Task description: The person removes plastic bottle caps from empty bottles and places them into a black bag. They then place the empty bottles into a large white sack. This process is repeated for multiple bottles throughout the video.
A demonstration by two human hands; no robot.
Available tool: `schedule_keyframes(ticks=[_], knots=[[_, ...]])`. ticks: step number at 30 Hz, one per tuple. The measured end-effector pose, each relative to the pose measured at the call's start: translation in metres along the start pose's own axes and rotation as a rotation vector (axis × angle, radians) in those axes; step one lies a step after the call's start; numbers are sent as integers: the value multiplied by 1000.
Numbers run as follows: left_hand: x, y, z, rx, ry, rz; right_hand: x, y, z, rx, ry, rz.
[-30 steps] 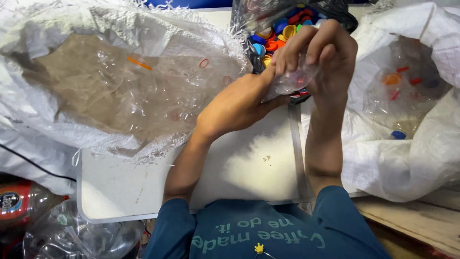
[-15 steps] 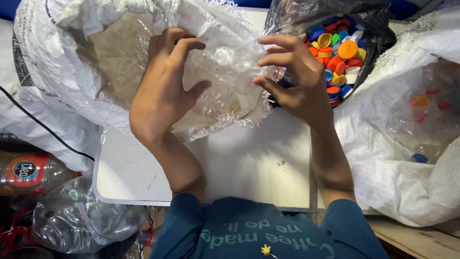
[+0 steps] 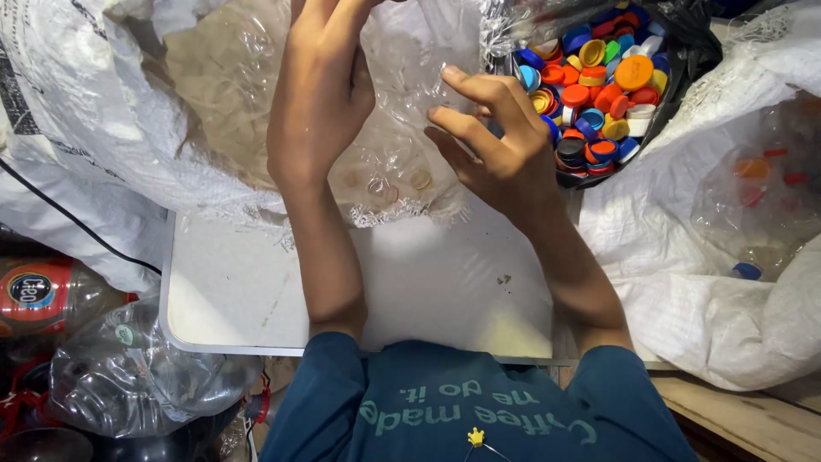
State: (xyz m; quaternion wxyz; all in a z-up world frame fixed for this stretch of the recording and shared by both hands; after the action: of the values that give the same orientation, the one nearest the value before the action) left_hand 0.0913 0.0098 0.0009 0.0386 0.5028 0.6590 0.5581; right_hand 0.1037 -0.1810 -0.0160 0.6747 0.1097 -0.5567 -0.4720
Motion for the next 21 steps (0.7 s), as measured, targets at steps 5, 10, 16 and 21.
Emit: schedule_keyframes(ticks=[5,10,16,21], knots=[[-3,-2,-2,-16,42,-1,-46,13,-12,83,-147,-150],[5,-9,-9,-7,61,-47,-73,41,-55,-112,56,-44],[36,-14,-37,-52,211,-65,-46,35,-37,-114,-10,-62],[45,-14,-35,-53,238,-87,-18,23,-22,-141,28,-51]])
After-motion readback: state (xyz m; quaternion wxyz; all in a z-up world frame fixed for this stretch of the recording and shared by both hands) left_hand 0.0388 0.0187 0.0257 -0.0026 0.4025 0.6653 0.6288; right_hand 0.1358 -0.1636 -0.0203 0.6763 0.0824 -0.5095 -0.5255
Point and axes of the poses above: each hand's wrist, its own y-axis towards the middle knuckle, its own x-axis out of the back of the hand, z = x × y, the point moved 6 cm from there along y, towards the middle knuckle, and after that the axes turned 10 degrees about -x, right-handed, at the moved point
